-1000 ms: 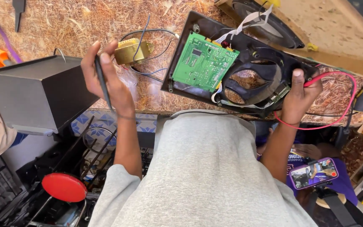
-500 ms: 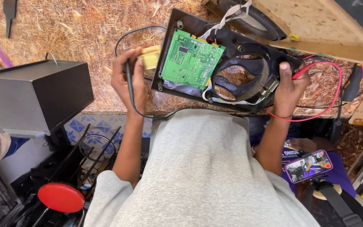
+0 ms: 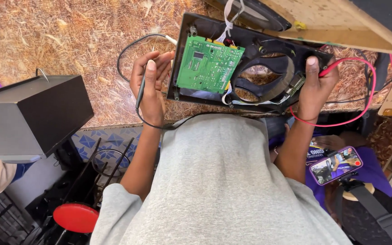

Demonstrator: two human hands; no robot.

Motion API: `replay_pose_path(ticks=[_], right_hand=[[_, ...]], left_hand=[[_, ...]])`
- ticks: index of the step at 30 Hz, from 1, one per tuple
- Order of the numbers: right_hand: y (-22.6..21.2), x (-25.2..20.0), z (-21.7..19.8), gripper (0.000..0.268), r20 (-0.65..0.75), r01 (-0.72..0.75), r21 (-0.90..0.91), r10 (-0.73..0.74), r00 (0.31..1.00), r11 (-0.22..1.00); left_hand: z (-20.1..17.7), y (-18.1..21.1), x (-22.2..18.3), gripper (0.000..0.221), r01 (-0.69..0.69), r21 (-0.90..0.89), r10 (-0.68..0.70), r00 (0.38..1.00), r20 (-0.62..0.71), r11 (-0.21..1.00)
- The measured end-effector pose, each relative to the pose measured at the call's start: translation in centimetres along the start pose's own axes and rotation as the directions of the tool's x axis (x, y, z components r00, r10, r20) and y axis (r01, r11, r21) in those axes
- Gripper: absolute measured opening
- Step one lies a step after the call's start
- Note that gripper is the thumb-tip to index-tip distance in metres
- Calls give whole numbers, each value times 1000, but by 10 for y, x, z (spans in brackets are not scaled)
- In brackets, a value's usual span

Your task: The person is using a multimeter to inspect and test various points on a circuit board located inside a disassembled speaker housing.

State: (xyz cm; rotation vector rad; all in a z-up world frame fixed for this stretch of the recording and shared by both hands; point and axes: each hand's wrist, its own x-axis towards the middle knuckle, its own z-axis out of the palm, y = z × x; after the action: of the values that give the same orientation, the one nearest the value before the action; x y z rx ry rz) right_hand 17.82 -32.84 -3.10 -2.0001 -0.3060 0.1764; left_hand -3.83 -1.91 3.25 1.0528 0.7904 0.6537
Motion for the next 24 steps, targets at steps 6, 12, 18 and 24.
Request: replay_pose_path(ticks=[6, 12, 18, 24], right_hand=[[4, -1, -4, 46, -42, -17, -4, 16, 999, 1000], [-19, 0, -13, 39, -17, 7, 33, -6, 1000, 999], [-37, -3, -10, 49, -1, -8, -45, 8, 1000, 999], [-30, -5, 19, 39, -56, 4, 18, -3, 998, 1000]], left_hand=[[5, 1, 0, 30, -10, 2, 10, 1000, 10, 1000], [2, -5, 9, 29, -23, -57, 27, 997, 77, 998], [2, -17, 19, 35, 33, -160, -17, 995, 98, 987], [-19, -31, 34, 47, 260, -310, -230, 964, 131, 914]])
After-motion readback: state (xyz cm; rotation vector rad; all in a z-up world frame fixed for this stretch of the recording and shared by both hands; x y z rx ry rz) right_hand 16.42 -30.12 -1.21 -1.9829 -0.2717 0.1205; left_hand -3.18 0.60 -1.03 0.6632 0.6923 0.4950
